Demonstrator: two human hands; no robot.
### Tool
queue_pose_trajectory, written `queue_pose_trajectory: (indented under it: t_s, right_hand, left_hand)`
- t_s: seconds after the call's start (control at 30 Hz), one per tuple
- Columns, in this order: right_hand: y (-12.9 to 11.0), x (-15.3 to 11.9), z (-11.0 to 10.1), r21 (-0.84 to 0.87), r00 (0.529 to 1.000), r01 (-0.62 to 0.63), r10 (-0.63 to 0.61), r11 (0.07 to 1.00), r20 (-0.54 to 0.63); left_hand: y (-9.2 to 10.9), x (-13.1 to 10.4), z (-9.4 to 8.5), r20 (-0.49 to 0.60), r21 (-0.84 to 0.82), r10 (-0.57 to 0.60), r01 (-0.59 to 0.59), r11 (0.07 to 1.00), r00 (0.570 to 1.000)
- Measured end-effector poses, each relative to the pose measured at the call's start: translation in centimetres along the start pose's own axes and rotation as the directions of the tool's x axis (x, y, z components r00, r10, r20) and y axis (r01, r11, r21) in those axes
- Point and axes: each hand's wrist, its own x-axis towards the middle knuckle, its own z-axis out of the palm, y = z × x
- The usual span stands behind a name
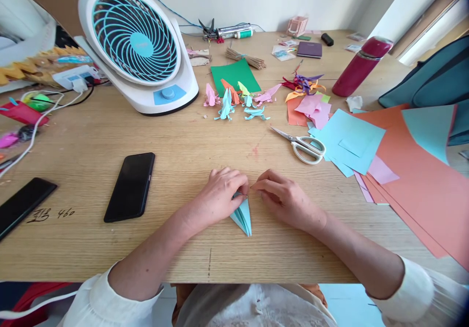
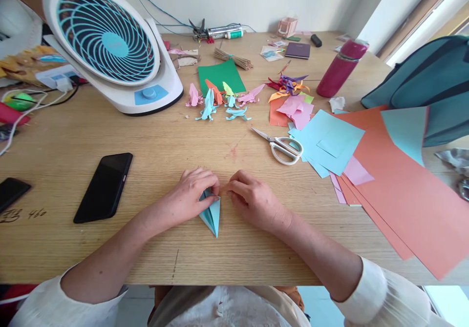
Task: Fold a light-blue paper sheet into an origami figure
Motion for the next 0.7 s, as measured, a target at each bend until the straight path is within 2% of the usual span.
queue_pose_trajectory:
  t_s: [0.1,0.2,0.4,0.53,0.63,0.7]
  right_hand:
    - [-0.2,0.2,-0.2,0.085,0.998,-0.061,0.063,0.995,-0.028]
    - [-0.3,0.2,-0.3,0.109,0.996,-0.083,0.086,0.991,-0.023]
    - [-0.5,-0.2,0.1,0.035,0.997,-0.055,0.053,0.998,0.060]
    - [-0.9,-0.2,0.2,0.015,0.997,-0.034,0.033,0.999,0.077]
    - [-1.7,-0.4,0.5,0.036,0.991,0.035,-0.039,0.999,0.127]
    - [-2.5,-0.7,0.9,0.022,0.968,0.155,-0.156,0.988,0.195]
  left_hand:
    - [-0.2,0.1,0.0,0.024,-0.047,-0.004,0.006,0.999,1.000]
    - [-0.3,0.1,0.0,0.009,-0.008,-0.002,0.002,1.000,1.000]
    - [-0.5,-0.5,-0.8,0.123,-0.035,0.062,-0.058,0.998,0.990]
    - [-0.6,-0.8,-1.2,0.144,-0.027,0.090,-0.087,0.996,0.986]
    - [-0.6,-0.8,-1.2,0.132,-0.006,0.090,-0.091,0.996,0.987]
    - [-0.5,-0.7,-1.2,0.125,-0.015,0.091,-0.090,0.996,0.988]
